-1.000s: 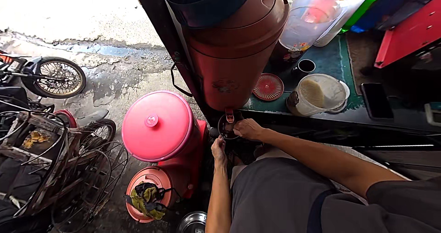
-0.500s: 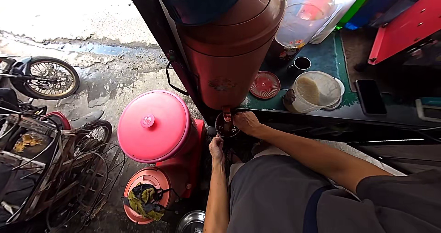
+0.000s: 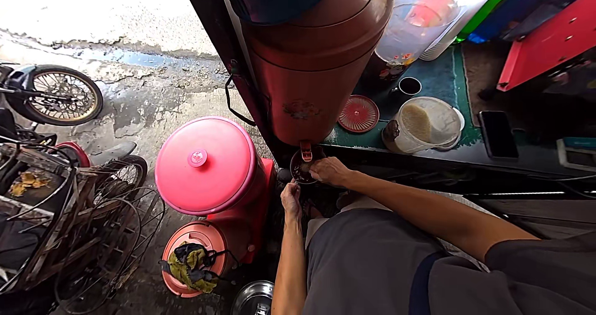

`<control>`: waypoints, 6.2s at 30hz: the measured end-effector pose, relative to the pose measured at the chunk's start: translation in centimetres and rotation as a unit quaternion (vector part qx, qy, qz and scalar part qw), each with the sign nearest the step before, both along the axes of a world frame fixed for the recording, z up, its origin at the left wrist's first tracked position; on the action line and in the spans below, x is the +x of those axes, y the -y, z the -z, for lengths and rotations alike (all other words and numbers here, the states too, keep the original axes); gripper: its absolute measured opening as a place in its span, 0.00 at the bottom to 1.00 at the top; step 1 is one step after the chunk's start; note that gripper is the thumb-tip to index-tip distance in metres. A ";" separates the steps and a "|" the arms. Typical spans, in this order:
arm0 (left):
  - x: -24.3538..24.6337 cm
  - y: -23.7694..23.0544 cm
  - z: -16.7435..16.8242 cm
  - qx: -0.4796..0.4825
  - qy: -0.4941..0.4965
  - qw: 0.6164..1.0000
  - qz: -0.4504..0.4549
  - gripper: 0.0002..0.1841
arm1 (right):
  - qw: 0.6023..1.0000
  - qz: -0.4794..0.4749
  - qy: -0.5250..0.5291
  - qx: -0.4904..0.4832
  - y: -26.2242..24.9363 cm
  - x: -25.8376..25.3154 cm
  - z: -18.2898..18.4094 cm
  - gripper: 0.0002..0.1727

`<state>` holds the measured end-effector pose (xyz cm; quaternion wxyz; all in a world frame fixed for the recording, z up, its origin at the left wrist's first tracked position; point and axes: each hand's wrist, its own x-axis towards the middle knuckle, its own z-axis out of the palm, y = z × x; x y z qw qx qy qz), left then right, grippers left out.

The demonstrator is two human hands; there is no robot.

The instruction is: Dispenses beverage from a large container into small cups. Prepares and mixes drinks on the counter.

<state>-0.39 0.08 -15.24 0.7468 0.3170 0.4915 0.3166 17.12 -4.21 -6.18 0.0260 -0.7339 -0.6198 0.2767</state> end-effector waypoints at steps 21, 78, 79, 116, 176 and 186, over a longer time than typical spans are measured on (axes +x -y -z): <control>-0.3 0.1 0.1 0.002 0.002 1.000 -0.012 0.12 | 0.996 0.062 -0.026 0.063 -0.3 0.4 0.9 0.20; -0.4 0.0 -0.2 0.000 0.013 1.000 -0.014 0.11 | 1.000 -0.018 -0.013 0.012 0.3 0.1 -0.4 0.23; -0.4 0.0 -0.2 -0.001 0.012 1.000 -0.015 0.11 | 0.999 0.023 -0.014 0.047 0.2 0.5 0.2 0.22; -0.8 0.3 0.0 -0.006 0.013 1.000 -0.023 0.12 | 0.980 -0.046 0.080 0.176 1.7 1.1 -0.6 0.14; -1.7 1.3 -0.2 -0.006 0.025 0.999 -0.023 0.11 | 0.998 -0.057 0.018 -0.031 -0.1 -1.6 -1.1 0.23; -2.1 2.4 -0.7 -0.006 0.039 0.999 -0.027 0.11 | 0.998 -0.047 0.051 -0.015 2.1 -2.3 -2.1 0.19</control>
